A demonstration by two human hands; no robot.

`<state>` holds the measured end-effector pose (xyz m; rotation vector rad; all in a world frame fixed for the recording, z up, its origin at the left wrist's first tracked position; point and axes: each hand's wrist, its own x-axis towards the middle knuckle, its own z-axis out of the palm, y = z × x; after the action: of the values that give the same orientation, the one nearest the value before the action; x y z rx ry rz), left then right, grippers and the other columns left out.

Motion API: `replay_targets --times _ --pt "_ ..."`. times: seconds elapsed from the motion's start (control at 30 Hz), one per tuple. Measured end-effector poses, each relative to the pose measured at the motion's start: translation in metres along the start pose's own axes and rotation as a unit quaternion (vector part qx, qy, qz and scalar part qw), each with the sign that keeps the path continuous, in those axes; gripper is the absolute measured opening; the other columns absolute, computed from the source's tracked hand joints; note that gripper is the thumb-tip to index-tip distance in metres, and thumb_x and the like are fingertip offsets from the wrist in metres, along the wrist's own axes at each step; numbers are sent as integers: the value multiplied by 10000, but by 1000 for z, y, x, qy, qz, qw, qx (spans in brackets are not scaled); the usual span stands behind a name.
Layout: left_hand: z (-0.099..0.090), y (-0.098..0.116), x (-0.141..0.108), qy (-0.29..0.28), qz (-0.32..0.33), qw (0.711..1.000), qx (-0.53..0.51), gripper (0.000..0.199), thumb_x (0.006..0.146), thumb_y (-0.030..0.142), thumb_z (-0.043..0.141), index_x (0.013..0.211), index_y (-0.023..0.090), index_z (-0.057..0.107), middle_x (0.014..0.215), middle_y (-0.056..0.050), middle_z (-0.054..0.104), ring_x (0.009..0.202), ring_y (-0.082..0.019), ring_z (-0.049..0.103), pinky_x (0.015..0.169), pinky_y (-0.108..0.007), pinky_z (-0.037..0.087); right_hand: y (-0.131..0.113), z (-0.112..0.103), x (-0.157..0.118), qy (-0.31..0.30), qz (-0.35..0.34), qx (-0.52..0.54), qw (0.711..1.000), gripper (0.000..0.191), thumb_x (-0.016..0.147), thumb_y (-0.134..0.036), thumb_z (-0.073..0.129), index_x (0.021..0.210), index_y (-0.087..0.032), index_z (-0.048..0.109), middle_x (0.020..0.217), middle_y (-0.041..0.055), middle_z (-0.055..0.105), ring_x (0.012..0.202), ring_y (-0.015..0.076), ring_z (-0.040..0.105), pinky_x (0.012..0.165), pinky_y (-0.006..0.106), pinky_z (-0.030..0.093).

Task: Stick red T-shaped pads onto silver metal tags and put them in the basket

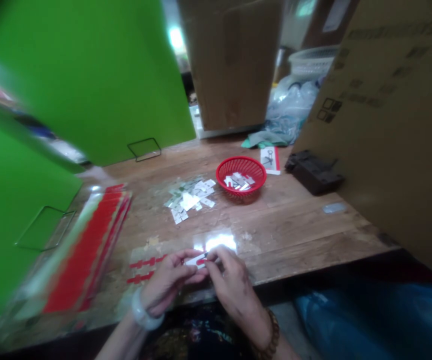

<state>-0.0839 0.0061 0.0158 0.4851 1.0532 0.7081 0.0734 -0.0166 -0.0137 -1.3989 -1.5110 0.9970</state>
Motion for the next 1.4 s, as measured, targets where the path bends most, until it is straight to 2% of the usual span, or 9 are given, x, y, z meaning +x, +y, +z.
replay_targets --times 0.2,0.33,0.5,0.63,0.77,0.97,1.07,1.23,1.4 --pt "-2 1 1 -2 3 1000 5 329 706 10 660 1018 63 568 816 -120 720 724 -159 703 738 -232 557 -2 0 1 -1 9 -4 1000 56 848 -196 493 808 -205 532 790 -5 572 706 130 537 654 225 411" --pt "-2 1 1 -5 10 1000 13 333 708 83 706 1013 70 571 845 -127 718 737 -159 700 738 -234 554 -2 1 2 0 6 -3 1000 55 843 -191 496 804 -204 532 783 -6 575 708 131 542 659 226 416" --pt "-3 -5 4 27 30 999 36 317 702 173 736 967 79 589 776 -98 713 690 -155 694 706 -241 553 -1 4 1 -1 6 -4 1000 58 838 -184 494 800 -205 532 783 -2 585 737 142 548 669 234 418" --pt "-3 -8 7 50 85 993 63 308 692 225 742 937 93 609 770 -84 715 669 -148 684 699 -254 546 -1 7 1 3 15 10 1000 66 840 -197 494 801 -203 547 809 9 601 776 156 564 703 252 429" --pt "2 -6 6 81 153 980 98 256 684 243 736 880 111 637 735 -65 716 657 -146 669 683 -251 537 -5 14 0 25 54 31 998 89 839 -221 510 782 -205 577 794 9 611 760 158 569 710 263 435" --pt "6 -3 4 108 183 970 118 207 677 219 725 843 119 650 726 -61 716 662 -157 663 660 -251 533 -12 21 0 64 53 52 995 96 808 -224 551 722 -205 591 818 23 588 813 171 557 747 269 443" --pt "4 -3 5 101 183 971 114 220 680 226 725 850 113 644 701 -55 711 638 -151 661 662 -251 534 -13 21 1 82 41 61 994 109 800 -219 555 697 -199 581 893 40 560 870 175 551 736 250 447" --pt "-2 -5 6 73 140 983 92 279 685 241 736 895 98 622 742 -86 723 667 -162 683 699 -265 541 -8 19 3 54 72 101 991 95 825 -242 526 743 -201 551 746 -4 571 705 145 563 672 239 452" --pt "-5 -3 5 60 94 991 70 332 687 240 746 947 89 606 813 -123 728 748 -201 703 727 -278 550 -5 16 7 28 71 89 993 112 845 -269 490 781 -200 550 731 -10 582 686 139 556 634 229 445"
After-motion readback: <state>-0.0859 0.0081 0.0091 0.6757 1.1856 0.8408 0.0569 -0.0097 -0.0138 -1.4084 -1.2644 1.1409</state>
